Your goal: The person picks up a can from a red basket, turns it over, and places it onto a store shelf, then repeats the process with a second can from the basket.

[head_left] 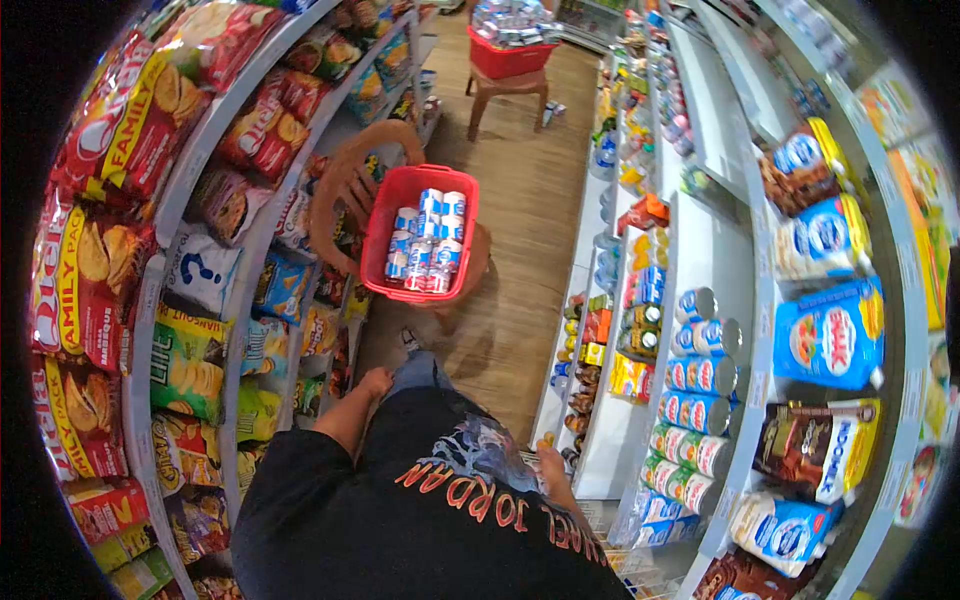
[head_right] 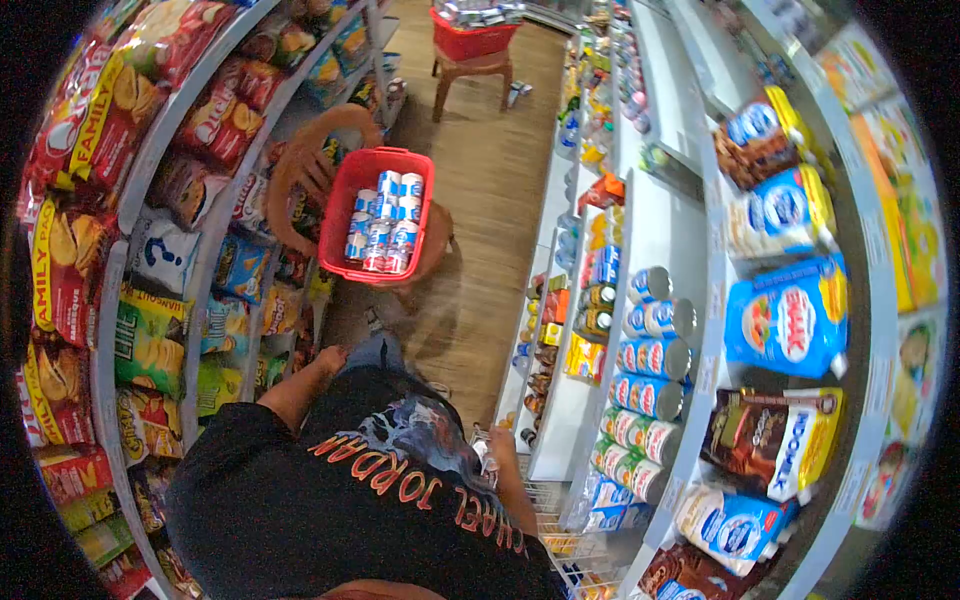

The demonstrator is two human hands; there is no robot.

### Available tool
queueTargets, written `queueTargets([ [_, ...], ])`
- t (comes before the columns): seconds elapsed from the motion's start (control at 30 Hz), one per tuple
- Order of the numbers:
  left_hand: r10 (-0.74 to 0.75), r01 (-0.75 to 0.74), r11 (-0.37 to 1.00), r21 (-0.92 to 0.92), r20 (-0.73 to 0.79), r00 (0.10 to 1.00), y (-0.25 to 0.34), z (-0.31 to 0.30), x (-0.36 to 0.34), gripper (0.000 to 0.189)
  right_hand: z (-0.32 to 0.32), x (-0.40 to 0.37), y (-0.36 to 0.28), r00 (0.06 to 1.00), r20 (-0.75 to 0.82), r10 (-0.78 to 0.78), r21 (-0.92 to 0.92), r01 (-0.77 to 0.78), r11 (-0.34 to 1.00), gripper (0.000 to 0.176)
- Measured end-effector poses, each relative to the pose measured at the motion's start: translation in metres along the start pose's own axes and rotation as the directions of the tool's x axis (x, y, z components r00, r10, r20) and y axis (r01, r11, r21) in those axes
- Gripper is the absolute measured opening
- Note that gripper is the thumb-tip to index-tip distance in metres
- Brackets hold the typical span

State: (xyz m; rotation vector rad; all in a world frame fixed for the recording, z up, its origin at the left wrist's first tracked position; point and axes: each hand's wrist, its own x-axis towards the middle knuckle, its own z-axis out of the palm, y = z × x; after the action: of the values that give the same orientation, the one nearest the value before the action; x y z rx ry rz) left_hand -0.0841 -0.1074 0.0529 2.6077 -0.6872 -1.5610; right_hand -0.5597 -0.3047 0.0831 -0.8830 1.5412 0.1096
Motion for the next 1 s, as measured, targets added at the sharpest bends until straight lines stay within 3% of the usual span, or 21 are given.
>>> queueTargets([
  [0.03,-0.103,0.107,0.991,-0.075,0.055,0.993,-0.006,-0.007,0.0,0.045,-0.007,0.039,0.014,0.987,0.083,-0.136,-0.154,0.148,0.977,0.026],
  [0.07,-0.113,0.118,0.989,-0.088,0.059,0.992,-0.015,-0.006,0.005,0.045,-0.013,0.078,0.028,0.948,0.166,-0.272,-0.291,0.311,0.905,0.027],
  [0.1,-0.049,0.043,0.984,-0.174,-0.029,0.998,-0.025,-0.001,0.013,0.046,-0.018,0.117,0.042,0.885,0.243,-0.398,-0.392,0.465,0.794,0.027],
  [0.13,0.01,-0.041,0.967,-0.253,-0.122,0.992,-0.034,-0.001,0.02,0.047,-0.017,0.132,0.038,0.629,0.331,-0.703,-0.431,0.764,0.48,0.027],
  [0.2,0.028,-0.072,0.942,-0.327,-0.139,0.99,-0.04,-0.012,0.03,0.047,0.026,0.085,-0.047,0.896,0.157,-0.416,-0.282,0.444,0.851,0.027],
  [0.23,0.05,-0.11,0.917,-0.384,-0.164,0.985,-0.043,-0.018,0.037,0.048,0.047,0.061,-0.091,0.968,0.058,-0.244,-0.164,0.25,0.954,0.028],
  [0.3,0.028,-0.085,0.907,-0.411,-0.142,0.989,-0.046,-0.033,0.054,0.048,0.081,0.095,-0.119,0.911,0.056,-0.409,-0.43,0.392,0.814,0.034],
  [0.37,0.014,-0.053,0.884,-0.465,-0.087,0.996,-0.049,-0.053,0.07,0.047,0.126,0.071,-0.177,0.719,0.101,-0.688,-0.631,0.581,0.514,0.037],
  [0.43,0.002,-0.016,0.856,-0.516,-0.026,1.0,-0.048,-0.077,0.074,0.046,0.16,0.083,-0.219,0.747,0.194,-0.635,-0.605,0.601,0.522,0.038],
  [0.5,0.283,-0.246,0.798,-0.55,-0.017,0.959,-0.048,-0.104,0.075,0.042,0.198,0.055,-0.271,0.68,0.311,-0.664,-0.599,0.682,0.419,0.039],
  [0.53,0.27,-0.229,0.795,-0.562,-0.01,0.963,-0.046,-0.112,0.074,0.042,0.21,0.053,-0.293,0.629,0.409,-0.661,-0.617,0.724,0.307,0.039],
  [0.57,0.226,-0.144,0.696,-0.703,0.024,0.974,-0.043,-0.118,0.074,0.04,0.219,0.055,-0.312,0.573,0.507,-0.643,-0.618,0.762,0.192,0.041],
  [0.6,0.186,-0.053,0.571,-0.82,0.066,0.98,-0.038,-0.12,0.07,0.039,0.227,0.058,-0.329,0.579,0.521,-0.627,-0.619,0.762,0.19,0.041],
  [0.67,0.122,-0.031,0.506,-0.862,0.035,0.992,-0.022,-0.126,0.06,0.038,0.242,0.066,-0.367,0.34,0.707,-0.62,-0.499,0.861,-0.098,0.046],
  [0.83,0.026,0.01,0.248,-0.969,0.017,1.0,0.039,-0.124,0.054,0.042,0.279,0.098,-0.445,0.262,0.859,-0.44,-0.409,0.868,-0.281,0.053],
  [0.9,-0.065,-0.122,0.097,-0.988,-0.128,0.99,0.074,-0.123,0.052,0.038,0.295,0.118,-0.467,0.225,0.904,-0.362,-0.352,0.873,-0.336,0.055],
  [0.97,-0.138,-0.151,0.138,-0.979,-0.17,0.976,0.101,-0.111,0.072,0.039,0.312,0.137,-0.488,0.124,0.942,-0.311,-0.263,0.849,-0.459,0.046],
  [1.0,-0.183,-0.186,0.192,-0.964,-0.221,0.958,0.113,-0.104,0.085,0.042,0.322,0.151,-0.498,0.12,0.947,-0.299,-0.25,0.857,-0.45,0.046],
])
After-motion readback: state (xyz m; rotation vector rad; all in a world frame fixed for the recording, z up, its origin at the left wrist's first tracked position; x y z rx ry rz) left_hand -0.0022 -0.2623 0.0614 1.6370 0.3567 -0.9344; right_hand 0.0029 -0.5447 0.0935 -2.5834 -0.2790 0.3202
